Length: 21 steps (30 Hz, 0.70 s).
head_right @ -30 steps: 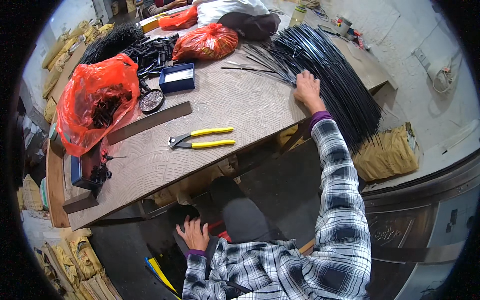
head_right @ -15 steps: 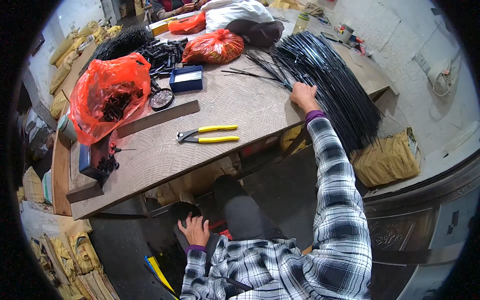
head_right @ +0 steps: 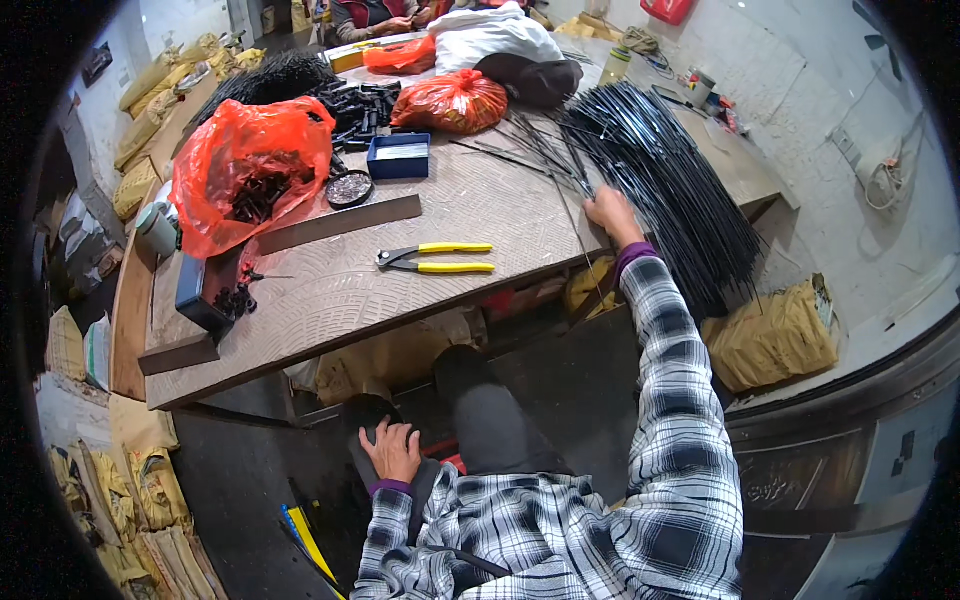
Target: Assembling a wire harness by bundling black wires and fitting them into a connector housing using pliers.
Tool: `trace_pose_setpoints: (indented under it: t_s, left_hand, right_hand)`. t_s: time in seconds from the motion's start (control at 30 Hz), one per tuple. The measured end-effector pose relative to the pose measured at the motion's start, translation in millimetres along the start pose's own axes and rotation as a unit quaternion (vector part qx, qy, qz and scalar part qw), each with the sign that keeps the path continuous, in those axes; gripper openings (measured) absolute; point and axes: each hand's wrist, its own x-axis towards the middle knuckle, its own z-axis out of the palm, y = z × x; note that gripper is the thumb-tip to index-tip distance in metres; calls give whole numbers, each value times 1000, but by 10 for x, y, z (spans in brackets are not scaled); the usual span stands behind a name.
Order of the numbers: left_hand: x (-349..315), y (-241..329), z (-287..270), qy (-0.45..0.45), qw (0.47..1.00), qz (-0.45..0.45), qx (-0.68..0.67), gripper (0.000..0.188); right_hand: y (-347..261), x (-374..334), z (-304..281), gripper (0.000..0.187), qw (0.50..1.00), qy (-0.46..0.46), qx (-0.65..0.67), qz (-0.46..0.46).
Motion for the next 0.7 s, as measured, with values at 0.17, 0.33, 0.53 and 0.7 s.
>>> trace_pose_setpoints:
  t_s: [0.17,0.33,0.53,0.7]
  left_hand:
    - [8,36,24,4,1000,9,-7,20]
    - [-18,-7,-9,-2,1000,-2,-6,20]
    - [28,38,4,0,1000,8,-4,20]
    - [-2,-12,43,10,1000,-3,-11,20]
  right_hand:
    - [172,228,-29,41,998,-54,14,-4]
    - [-324,-108,-10,35,994,2,74,-79]
    - [-160,16,9,31,997,-18,-7,-70]
    - [-344,-157,-199,15,962,-141,234,-1]
